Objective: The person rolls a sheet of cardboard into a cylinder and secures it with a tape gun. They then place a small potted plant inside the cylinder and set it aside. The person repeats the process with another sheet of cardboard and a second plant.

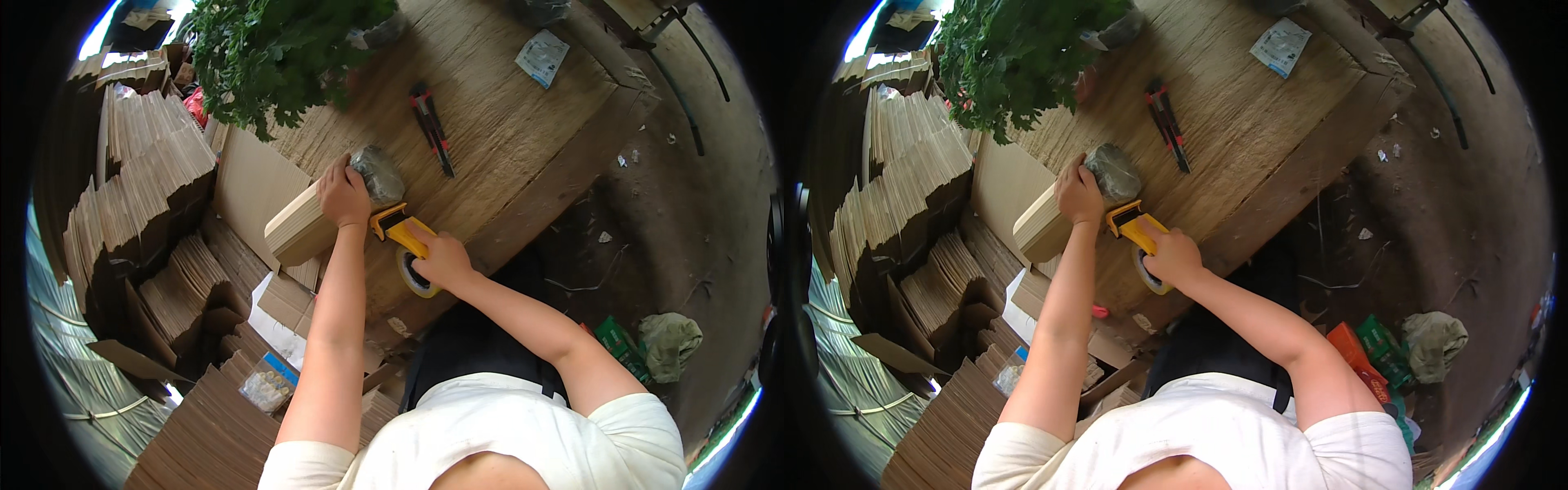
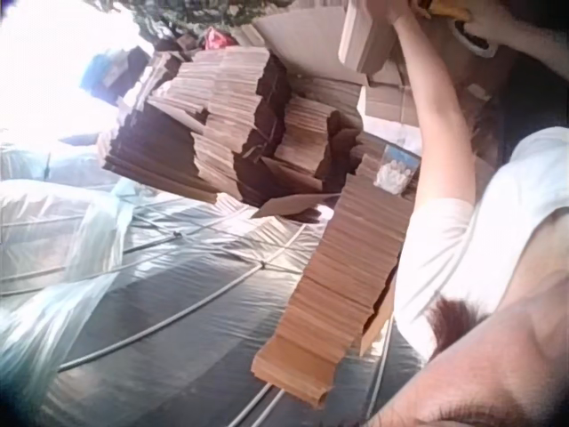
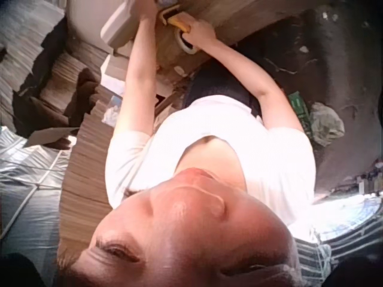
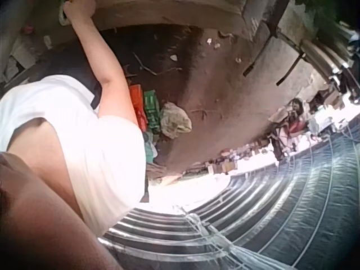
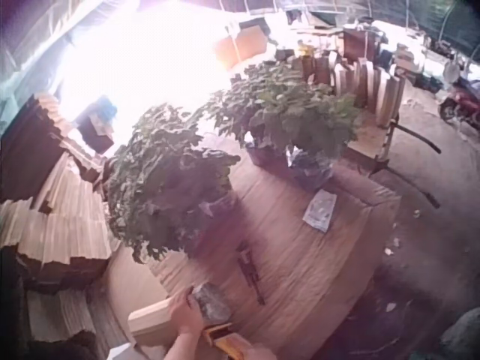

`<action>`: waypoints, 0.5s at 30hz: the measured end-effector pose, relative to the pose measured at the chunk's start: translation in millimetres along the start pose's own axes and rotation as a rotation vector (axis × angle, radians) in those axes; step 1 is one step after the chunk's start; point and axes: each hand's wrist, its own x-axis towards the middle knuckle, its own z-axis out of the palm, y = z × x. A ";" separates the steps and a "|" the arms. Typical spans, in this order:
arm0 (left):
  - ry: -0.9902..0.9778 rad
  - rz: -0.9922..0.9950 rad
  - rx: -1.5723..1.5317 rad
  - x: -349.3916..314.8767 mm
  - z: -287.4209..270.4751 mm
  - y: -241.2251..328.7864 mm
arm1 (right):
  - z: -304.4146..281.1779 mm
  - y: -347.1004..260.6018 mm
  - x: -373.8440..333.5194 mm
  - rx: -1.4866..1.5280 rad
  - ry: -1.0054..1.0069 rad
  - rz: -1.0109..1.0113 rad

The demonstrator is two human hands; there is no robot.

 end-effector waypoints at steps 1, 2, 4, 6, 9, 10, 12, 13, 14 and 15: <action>-0.005 -0.001 0.000 0.8 -0.5 0.8 | -6.6 -5.7 0.7 -0.032 -0.021 0.006; -0.010 -0.002 0.000 1.1 -1.0 1.1 | -12.3 -9.9 2.3 -0.065 -0.043 0.013; -0.003 -0.023 0.029 -0.6 0.1 2.5 | -24.4 -10.3 10.8 -0.115 -0.106 -0.023; 0.005 -0.048 0.039 -1.8 1.5 8.6 | -29.2 -4.4 21.1 -0.104 -0.160 -0.044; -0.003 -0.087 0.057 -3.9 -1.8 15.4 | -37.5 6.4 29.8 0.076 -0.270 -0.011; -0.018 -0.091 0.074 -3.7 -3.8 15.4 | -45.7 7.4 30.3 0.182 -0.324 0.036; -0.021 -0.119 0.116 -4.0 -2.5 19.9 | -63.4 5.1 29.2 0.146 -0.377 0.036; -0.009 -0.143 0.142 -5.5 -2.0 22.0 | -75.2 1.2 26.9 0.005 -0.374 -0.012; 0.004 -0.168 0.168 -6.7 -2.6 23.8 | -83.7 -0.2 26.6 -0.137 -0.370 -0.062; 0.004 -0.237 0.182 -7.6 -2.4 27.5 | -90.6 2.6 29.1 -0.170 -0.333 -0.102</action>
